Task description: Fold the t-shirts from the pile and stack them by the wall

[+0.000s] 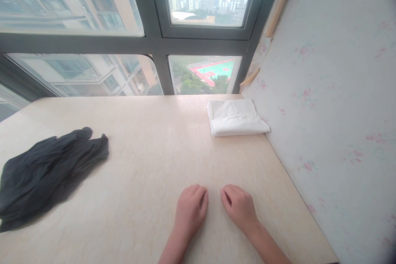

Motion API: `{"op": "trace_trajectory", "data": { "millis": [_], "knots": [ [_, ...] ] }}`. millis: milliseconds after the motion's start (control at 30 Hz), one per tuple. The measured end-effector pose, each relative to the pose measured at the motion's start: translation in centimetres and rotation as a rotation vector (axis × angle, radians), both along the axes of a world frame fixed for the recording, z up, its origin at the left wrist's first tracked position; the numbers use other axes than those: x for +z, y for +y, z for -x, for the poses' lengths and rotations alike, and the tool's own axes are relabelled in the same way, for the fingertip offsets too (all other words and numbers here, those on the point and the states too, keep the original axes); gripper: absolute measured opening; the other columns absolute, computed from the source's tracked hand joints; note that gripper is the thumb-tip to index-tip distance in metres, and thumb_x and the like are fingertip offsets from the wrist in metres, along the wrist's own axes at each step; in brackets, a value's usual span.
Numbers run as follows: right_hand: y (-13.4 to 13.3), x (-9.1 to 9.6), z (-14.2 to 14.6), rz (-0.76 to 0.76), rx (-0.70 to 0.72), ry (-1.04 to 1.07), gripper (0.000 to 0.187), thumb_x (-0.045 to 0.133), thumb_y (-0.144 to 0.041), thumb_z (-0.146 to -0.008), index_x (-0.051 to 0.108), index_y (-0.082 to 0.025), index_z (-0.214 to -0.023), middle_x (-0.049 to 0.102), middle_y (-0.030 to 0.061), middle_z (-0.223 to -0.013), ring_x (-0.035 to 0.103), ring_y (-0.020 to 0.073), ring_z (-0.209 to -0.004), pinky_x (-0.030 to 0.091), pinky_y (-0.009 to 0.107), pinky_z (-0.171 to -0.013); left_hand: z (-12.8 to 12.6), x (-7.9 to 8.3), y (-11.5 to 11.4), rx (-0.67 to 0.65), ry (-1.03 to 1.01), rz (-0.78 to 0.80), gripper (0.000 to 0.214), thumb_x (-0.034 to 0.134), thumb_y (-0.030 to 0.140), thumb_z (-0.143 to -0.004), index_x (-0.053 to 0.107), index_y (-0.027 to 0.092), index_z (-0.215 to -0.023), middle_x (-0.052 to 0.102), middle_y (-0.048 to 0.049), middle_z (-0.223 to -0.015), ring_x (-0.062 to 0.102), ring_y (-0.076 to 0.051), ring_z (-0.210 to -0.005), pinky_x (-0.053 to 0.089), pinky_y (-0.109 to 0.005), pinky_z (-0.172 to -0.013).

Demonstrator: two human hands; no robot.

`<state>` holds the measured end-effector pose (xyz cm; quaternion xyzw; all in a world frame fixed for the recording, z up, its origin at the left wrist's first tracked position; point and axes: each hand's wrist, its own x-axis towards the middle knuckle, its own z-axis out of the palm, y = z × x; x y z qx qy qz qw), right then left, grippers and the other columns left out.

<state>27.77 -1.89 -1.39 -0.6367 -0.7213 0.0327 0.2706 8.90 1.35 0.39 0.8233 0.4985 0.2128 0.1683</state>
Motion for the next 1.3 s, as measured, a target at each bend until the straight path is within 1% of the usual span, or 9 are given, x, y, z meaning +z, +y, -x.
{"op": "trace_trajectory", "data": {
  "millis": [367,533,600,700,867,1000,1067,1133,1300],
  "knots": [
    [0.0,-0.2,-0.1,0.019,-0.001,0.009,0.031,0.042,-0.023,-0.096,0.054,-0.02,-0.068,0.059,0.0007,-0.064,0.052,0.0132,-0.06,0.029,0.027,-0.058,0.0,0.1,0.1,0.009,-0.013,0.008,0.024,0.042,0.026,-0.097,0.059,0.021,-0.08,0.061,-0.0034,-0.074,0.058,-0.018,-0.072,0.042,-0.03,-0.066],
    [0.8,0.2,-0.8,0.144,-0.046,0.22,0.035,0.043,-0.029,-0.096,0.055,-0.019,-0.065,0.056,-0.0016,-0.058,0.05,0.0117,-0.054,0.03,0.024,-0.054,0.0,0.2,0.2,0.008,-0.02,0.025,0.024,0.042,0.027,-0.097,0.059,0.021,-0.081,0.063,-0.0036,-0.075,0.059,-0.018,-0.073,0.042,-0.029,-0.067],
    [2.4,1.2,-1.9,0.164,-0.111,0.359,0.036,0.043,-0.033,-0.097,0.058,-0.019,-0.067,0.057,-0.0016,-0.057,0.053,0.0122,-0.053,0.034,0.023,-0.053,0.0,0.3,0.2,0.006,-0.02,0.034,0.025,0.041,0.027,-0.097,0.059,0.021,-0.081,0.063,-0.0038,-0.075,0.06,-0.018,-0.074,0.042,-0.029,-0.067],
    [6.8,3.3,-4.5,0.032,-0.229,0.446,0.032,0.045,-0.036,-0.095,0.067,-0.018,-0.08,0.067,0.0022,-0.069,0.06,0.015,-0.062,0.043,0.024,-0.06,0.1,0.2,0.2,0.007,-0.026,0.038,0.026,0.04,0.027,-0.097,0.06,0.02,-0.08,0.063,-0.0043,-0.075,0.059,-0.018,-0.074,0.043,-0.03,-0.067],
    [17.5,6.4,-9.8,-0.196,-0.204,0.261,0.034,0.043,-0.023,-0.089,0.07,-0.013,-0.106,0.071,0.0132,-0.111,0.065,0.0227,-0.101,0.05,0.035,-0.092,0.1,0.2,0.3,0.008,-0.057,0.043,0.025,0.041,0.027,-0.097,0.059,0.02,-0.08,0.063,-0.0041,-0.076,0.059,-0.017,-0.073,0.042,-0.029,-0.067],
    [23.7,7.0,-12.6,0.037,-0.139,-0.06,0.053,0.039,-0.007,-0.083,0.06,-0.011,-0.132,0.052,0.0113,-0.146,0.045,0.0198,-0.136,0.033,0.033,-0.115,0.1,0.2,0.3,0.016,-0.057,0.073,0.026,0.04,0.027,-0.098,0.059,0.02,-0.081,0.063,-0.0041,-0.077,0.059,-0.018,-0.074,0.041,-0.029,-0.067],
    [25.0,6.6,-13.1,0.211,-0.141,-0.217,0.058,0.041,-0.006,-0.083,0.054,-0.013,-0.14,0.043,0.0086,-0.154,0.039,0.0193,-0.14,0.032,0.031,-0.115,0.2,0.2,0.2,0.022,-0.054,0.089,0.027,0.039,0.028,-0.098,0.059,0.019,-0.081,0.063,-0.0045,-0.077,0.059,-0.018,-0.075,0.041,-0.03,-0.068],
    [25.4,6.2,-13.2,0.311,-0.163,-0.293,0.057,0.044,-0.009,-0.085,0.053,-0.015,-0.141,0.047,0.0087,-0.151,0.044,0.0208,-0.137,0.037,0.031,-0.11,0.1,0.3,0.2,0.026,-0.058,0.102,0.027,0.039,0.028,-0.098,0.058,0.019,-0.081,0.064,-0.0048,-0.078,0.059,-0.018,-0.075,0.041,-0.03,-0.068],
    [25.1,6.4,-12.1,0.355,-0.251,-0.338,0.044,0.046,-0.014,-0.088,0.064,-0.019,-0.128,0.067,0.0138,-0.126,0.063,0.0264,-0.114,0.047,0.034,-0.088,0.0,0.4,0.3,0.044,-0.078,0.141,0.027,0.038,0.027,-0.098,0.057,0.019,-0.081,0.064,-0.005,-0.078,0.059,-0.018,-0.075,0.04,-0.029,-0.068]
  ]
}}
